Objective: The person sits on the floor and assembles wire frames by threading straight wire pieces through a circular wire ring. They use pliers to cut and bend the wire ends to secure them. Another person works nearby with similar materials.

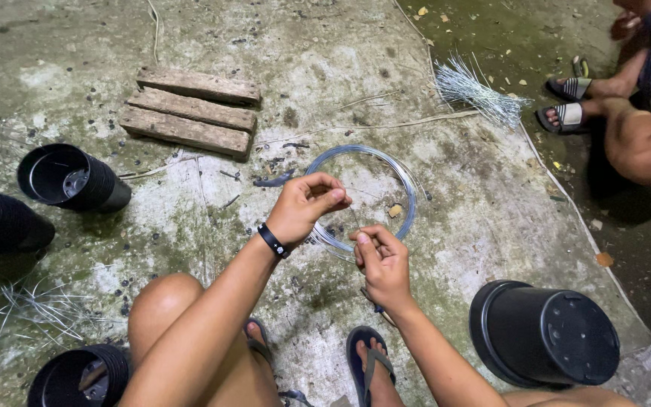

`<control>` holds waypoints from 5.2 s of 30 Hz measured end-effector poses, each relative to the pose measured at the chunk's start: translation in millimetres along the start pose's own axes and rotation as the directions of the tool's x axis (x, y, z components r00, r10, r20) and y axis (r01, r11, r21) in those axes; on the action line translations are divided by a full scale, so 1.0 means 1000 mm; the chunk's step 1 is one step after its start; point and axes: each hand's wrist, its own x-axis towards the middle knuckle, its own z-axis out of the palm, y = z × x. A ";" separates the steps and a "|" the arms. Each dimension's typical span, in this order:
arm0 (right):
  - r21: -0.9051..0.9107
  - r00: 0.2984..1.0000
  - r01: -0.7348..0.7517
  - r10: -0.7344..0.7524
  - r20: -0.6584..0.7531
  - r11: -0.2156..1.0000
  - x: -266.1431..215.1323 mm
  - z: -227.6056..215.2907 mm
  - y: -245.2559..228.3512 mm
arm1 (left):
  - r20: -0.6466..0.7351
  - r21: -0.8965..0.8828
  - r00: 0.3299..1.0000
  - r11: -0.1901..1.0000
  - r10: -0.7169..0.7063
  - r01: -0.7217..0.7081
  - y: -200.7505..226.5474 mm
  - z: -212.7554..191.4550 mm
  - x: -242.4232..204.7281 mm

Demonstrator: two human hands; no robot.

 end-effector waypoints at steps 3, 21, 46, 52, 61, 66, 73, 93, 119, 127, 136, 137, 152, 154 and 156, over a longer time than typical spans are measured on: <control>0.010 0.999 -0.034 0.033 0.011 0.999 0.000 -0.003 0.001 | -0.003 -0.046 1.000 0.999 0.004 -0.004 -0.002 -0.003 0.002; -0.121 0.998 0.053 -0.057 -0.029 0.991 -0.005 -0.007 0.007 | -0.176 -0.041 0.984 0.998 0.031 -0.039 0.017 -0.022 0.009; -0.292 0.966 0.203 -0.241 -0.099 0.935 -0.017 0.034 0.035 | -0.155 0.459 0.985 0.877 -0.080 0.144 0.009 0.020 -0.034; -0.080 0.984 0.097 -0.108 -0.142 0.992 0.003 0.037 0.044 | -0.208 0.416 0.969 0.885 -0.131 0.209 0.017 0.015 -0.030; -0.275 0.997 -0.068 0.056 -0.052 0.959 0.024 0.008 0.121 | -0.288 0.384 0.957 0.910 -0.040 0.154 0.039 0.003 -0.017; -0.636 0.984 -0.111 -0.004 -0.177 0.764 0.022 -0.086 0.221 | -0.360 0.290 0.933 0.952 0.018 0.094 0.058 -0.010 -0.027; -0.776 0.957 -0.279 0.101 -0.270 0.566 -0.028 -0.155 0.290 | -0.413 0.285 0.910 0.953 0.023 0.105 0.069 -0.016 -0.049; -0.843 0.948 0.317 -0.142 0.283 0.435 -0.013 -0.104 0.275 | -0.367 0.245 0.930 0.967 0.026 0.070 0.071 -0.015 -0.047; -0.519 0.559 0.828 -0.378 0.738 0.210 0.043 -0.069 0.013 | -0.125 0.679 0.965 0.689 -0.231 0.253 0.028 0.007 -0.040; -0.422 0.454 0.891 -0.391 0.801 0.168 0.043 -0.063 -0.042 | 0.066 0.494 0.927 0.819 -0.370 0.292 0.008 0.024 -0.040; -0.536 0.573 0.813 -0.473 0.669 0.227 0.046 -0.064 -0.033 | 0.110 0.383 0.856 0.816 -0.505 0.433 -0.001 0.017 -0.029; -0.566 0.602 0.786 -0.518 0.608 0.249 0.047 -0.065 -0.029 | 0.105 0.368 0.859 0.822 -0.501 0.435 -0.002 0.017 -0.028; 0.319 0.962 0.032 0.058 -0.268 0.947 0.037 -0.045 0.063 | -0.027 0.285 0.915 0.874 -0.403 0.394 -0.029 0.011 -0.020; 0.391 0.961 0.006 0.103 -0.256 0.920 0.038 -0.045 0.062 | -0.017 0.267 0.908 0.873 -0.419 0.408 -0.033 0.014 -0.022; 0.364 0.948 -0.017 0.131 -0.289 0.931 0.040 -0.043 0.058 | -0.016 0.261 0.894 0.861 -0.448 0.436 -0.037 0.019 -0.023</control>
